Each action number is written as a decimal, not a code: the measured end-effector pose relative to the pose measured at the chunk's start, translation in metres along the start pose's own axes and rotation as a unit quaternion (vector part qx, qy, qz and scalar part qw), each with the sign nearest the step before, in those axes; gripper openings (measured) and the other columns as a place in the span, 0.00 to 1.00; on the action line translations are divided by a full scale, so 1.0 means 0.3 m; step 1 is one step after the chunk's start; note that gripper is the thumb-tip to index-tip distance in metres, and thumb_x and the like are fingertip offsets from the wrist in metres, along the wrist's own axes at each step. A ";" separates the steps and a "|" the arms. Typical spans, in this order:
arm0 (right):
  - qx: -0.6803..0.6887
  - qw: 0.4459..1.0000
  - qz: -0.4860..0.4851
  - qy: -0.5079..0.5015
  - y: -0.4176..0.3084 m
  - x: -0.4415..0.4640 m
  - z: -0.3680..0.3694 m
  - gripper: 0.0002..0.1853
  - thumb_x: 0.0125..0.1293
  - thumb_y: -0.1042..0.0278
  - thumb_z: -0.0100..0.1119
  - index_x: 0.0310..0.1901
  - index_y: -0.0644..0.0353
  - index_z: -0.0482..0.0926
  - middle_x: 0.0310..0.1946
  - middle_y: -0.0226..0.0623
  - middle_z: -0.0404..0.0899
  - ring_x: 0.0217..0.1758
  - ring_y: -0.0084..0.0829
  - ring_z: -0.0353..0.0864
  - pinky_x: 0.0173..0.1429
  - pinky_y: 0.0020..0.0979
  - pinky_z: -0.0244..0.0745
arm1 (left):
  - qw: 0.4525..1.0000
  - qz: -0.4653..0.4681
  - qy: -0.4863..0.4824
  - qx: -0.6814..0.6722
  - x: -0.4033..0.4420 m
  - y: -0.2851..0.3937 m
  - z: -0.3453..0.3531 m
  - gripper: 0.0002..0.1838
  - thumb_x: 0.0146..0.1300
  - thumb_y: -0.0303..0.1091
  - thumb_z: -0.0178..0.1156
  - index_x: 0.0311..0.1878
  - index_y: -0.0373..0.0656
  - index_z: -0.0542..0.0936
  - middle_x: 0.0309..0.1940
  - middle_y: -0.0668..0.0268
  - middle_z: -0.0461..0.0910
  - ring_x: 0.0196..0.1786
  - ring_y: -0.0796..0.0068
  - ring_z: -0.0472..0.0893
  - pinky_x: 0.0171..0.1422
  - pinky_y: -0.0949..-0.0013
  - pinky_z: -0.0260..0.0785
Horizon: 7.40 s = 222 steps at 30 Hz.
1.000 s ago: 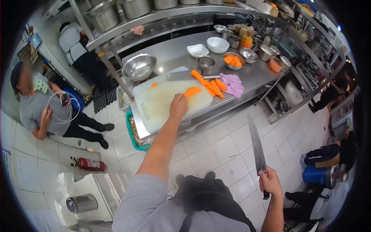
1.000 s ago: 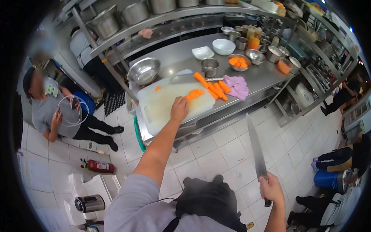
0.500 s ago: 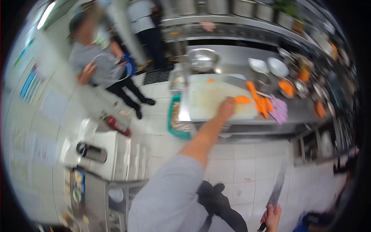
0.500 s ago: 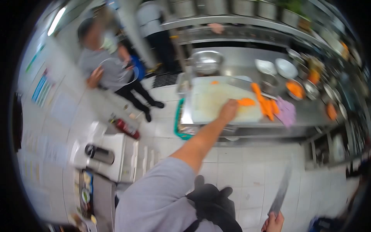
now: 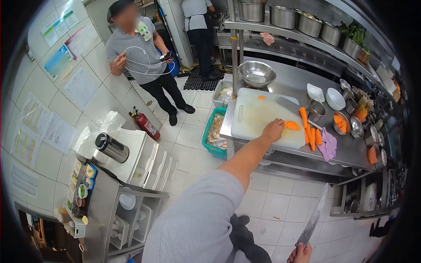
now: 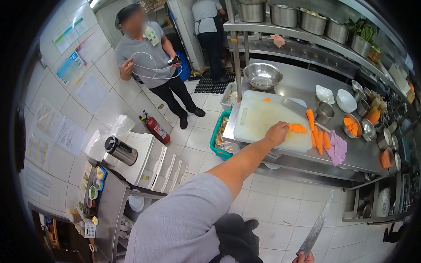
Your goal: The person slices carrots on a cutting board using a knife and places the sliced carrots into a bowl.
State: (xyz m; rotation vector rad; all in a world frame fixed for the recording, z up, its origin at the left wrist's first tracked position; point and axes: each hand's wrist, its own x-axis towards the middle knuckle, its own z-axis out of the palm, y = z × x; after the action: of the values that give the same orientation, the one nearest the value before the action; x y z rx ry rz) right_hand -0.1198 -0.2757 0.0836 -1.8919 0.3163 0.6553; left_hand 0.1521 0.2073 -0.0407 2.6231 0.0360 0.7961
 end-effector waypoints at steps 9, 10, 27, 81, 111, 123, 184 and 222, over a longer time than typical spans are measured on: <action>0.011 0.999 -0.015 -0.028 0.053 0.007 -0.010 0.08 0.77 0.62 0.53 0.42 0.57 0.72 0.14 0.26 0.64 0.11 0.22 0.61 0.14 0.27 0.59 | 0.984 -0.019 -0.152 0.092 0.027 0.053 -0.117 0.17 0.57 0.25 0.58 0.51 0.39 0.82 0.54 0.54 0.78 0.59 0.54 0.77 0.63 0.55 0.71; 0.018 1.000 -0.006 -0.021 0.067 0.016 -0.017 0.08 0.77 0.61 0.53 0.42 0.56 0.72 0.14 0.26 0.64 0.11 0.22 0.61 0.13 0.27 0.59 | 0.993 -0.017 -0.091 0.070 0.003 0.059 -0.130 0.22 0.58 0.27 0.60 0.57 0.39 0.79 0.56 0.52 0.76 0.60 0.52 0.76 0.65 0.54 0.70; 0.005 0.980 -0.086 -0.179 -0.034 0.128 0.001 0.08 0.78 0.65 0.49 0.40 0.59 0.67 0.11 0.30 0.61 0.07 0.24 0.61 0.10 0.32 0.63 | 0.922 -0.273 0.273 0.001 -0.988 0.078 -0.721 0.36 0.56 0.25 0.66 0.69 0.34 0.64 0.57 0.48 0.69 0.56 0.52 0.73 0.64 0.56 0.68; -0.005 0.983 0.026 -0.182 1.440 -1.048 -0.398 0.13 0.68 0.64 0.53 0.43 0.69 0.74 0.24 0.39 0.78 0.21 0.32 0.79 0.25 0.36 0.77 | 0.921 -0.296 0.058 -0.246 -1.981 1.233 -0.870 0.41 0.63 0.23 0.65 0.77 0.45 0.56 0.58 0.53 0.69 0.49 0.65 0.75 0.56 0.62 0.73; 0.002 0.972 0.041 -0.231 1.483 -0.831 -0.383 0.08 0.68 0.72 0.54 0.43 0.68 0.70 0.20 0.34 0.71 0.16 0.25 0.72 0.16 0.33 0.71 | 0.777 -0.500 -0.375 0.076 -3.090 1.063 -1.082 0.31 0.66 0.56 0.56 0.54 0.34 0.83 0.59 0.44 0.79 0.64 0.45 0.77 0.71 0.52 0.67; -0.097 0.968 0.020 -0.230 1.077 -0.608 -0.267 0.17 0.70 0.70 0.56 0.56 0.72 0.71 0.23 0.34 0.72 0.17 0.25 0.72 0.19 0.32 0.72 | 0.735 -0.386 -0.538 -0.146 -2.505 0.967 -0.613 0.35 0.64 0.55 0.64 0.66 0.38 0.75 0.67 0.48 0.74 0.69 0.51 0.74 0.72 0.57 0.66; 0.125 0.975 0.137 0.123 0.561 -0.262 0.069 0.15 0.71 0.64 0.57 0.52 0.65 0.76 0.27 0.37 0.78 0.21 0.27 0.75 0.23 0.31 0.73 | 0.913 -0.155 -0.310 0.214 0.263 0.221 0.234 0.31 0.74 0.49 0.49 0.75 0.46 0.65 0.73 0.50 0.64 0.72 0.43 0.68 0.70 0.39 0.67; 0.158 0.971 0.151 0.100 0.235 0.059 0.356 0.12 0.72 0.72 0.55 0.54 0.65 0.73 0.22 0.36 0.75 0.18 0.26 0.73 0.19 0.33 0.72 | 0.825 0.141 -0.545 0.055 0.497 0.022 0.191 0.33 0.37 0.26 0.80 0.49 0.51 0.76 0.43 0.58 0.83 0.52 0.60 0.82 0.52 0.57 0.77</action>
State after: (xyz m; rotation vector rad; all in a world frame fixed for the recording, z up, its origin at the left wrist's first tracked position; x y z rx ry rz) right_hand -0.1722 -0.2055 -0.0114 -1.6159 0.8036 0.5741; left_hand 0.3073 0.2006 -0.0029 2.8171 -0.6411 -0.7456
